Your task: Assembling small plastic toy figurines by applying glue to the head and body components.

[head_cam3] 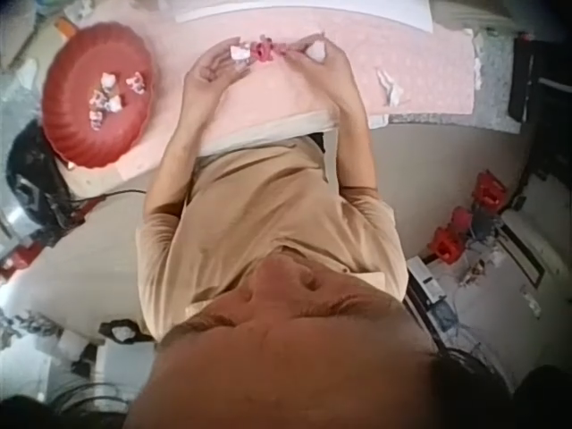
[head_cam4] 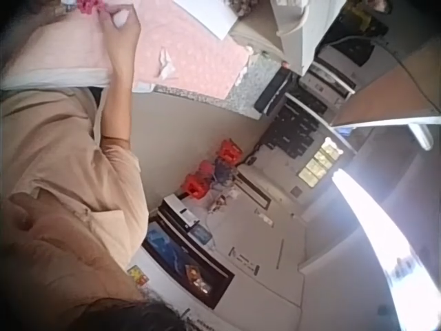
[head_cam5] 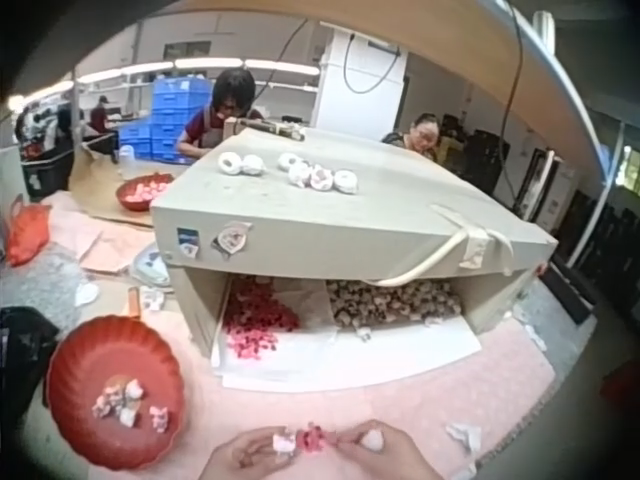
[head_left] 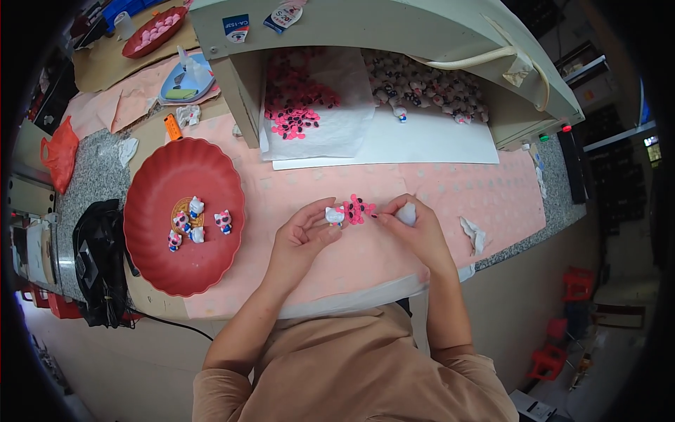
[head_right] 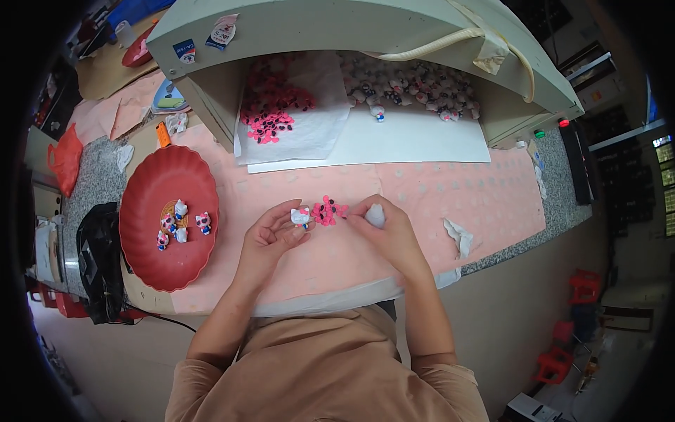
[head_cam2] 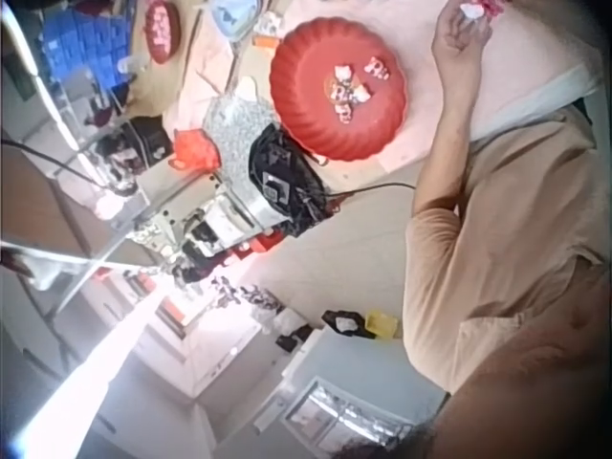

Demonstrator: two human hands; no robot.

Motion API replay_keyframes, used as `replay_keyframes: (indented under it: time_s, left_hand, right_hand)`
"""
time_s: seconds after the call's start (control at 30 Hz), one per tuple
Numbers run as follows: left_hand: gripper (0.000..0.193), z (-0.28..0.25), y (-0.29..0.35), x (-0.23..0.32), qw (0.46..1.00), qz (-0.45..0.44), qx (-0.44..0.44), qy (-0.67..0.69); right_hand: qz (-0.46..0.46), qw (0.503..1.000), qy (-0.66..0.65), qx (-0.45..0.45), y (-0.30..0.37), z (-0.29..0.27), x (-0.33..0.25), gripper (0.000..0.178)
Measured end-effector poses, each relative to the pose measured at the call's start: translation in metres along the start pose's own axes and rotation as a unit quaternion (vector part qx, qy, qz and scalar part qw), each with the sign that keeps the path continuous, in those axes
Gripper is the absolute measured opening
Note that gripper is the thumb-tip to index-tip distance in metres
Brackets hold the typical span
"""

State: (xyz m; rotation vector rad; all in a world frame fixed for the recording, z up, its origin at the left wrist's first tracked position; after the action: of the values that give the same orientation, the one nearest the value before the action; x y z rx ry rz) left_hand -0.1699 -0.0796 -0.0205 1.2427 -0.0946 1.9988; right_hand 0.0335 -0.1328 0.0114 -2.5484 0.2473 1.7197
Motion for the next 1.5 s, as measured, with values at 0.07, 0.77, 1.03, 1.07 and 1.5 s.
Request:
replay_keyframes:
  time_s: [0.07, 0.77, 1.03, 1.07, 1.5]
  left_hand:
    - [0.046, 0.003, 0.000, -0.001, 0.999, 0.023, 0.003, -0.037]
    - [0.044, 0.007, 0.002, -0.009, 0.967, 0.089, 0.019, -0.237]
    - [0.039, 0.006, 0.002, -0.008, 0.977, 0.074, 0.011, -0.199]
    - [0.037, 0.006, 0.001, -0.007, 0.983, 0.072, 0.004, -0.171]
    - [0.026, 0.009, 0.001, -0.009, 0.993, 0.034, 0.006, -0.115]
  right_hand:
    - [0.044, 0.993, -0.108, 0.007, 0.010, 0.004, 0.007, 0.010]
    - [0.078, 0.947, -0.313, -0.009, 0.014, 0.048, 0.013, 0.018]
    - [0.052, 0.956, -0.288, 0.002, 0.013, 0.048, 0.011, 0.022]
    - [0.034, 0.961, -0.276, 0.004, 0.013, 0.047, 0.009, 0.022]
    - [-0.043, 0.963, -0.266, 0.019, 0.014, 0.052, 0.007, 0.021]
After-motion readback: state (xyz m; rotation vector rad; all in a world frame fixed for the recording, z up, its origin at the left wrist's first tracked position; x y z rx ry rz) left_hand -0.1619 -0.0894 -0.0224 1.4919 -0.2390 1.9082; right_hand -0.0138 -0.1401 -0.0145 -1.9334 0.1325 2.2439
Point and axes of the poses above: each hand's wrist, its own y-axis away from the middle knuckle, its own z-axis out of the palm, x = y × z, the point moved 5 cm from there along -y, towards the middle knuckle, and after that the axes turned 9 degrees about -z, right-handed, at the moved point
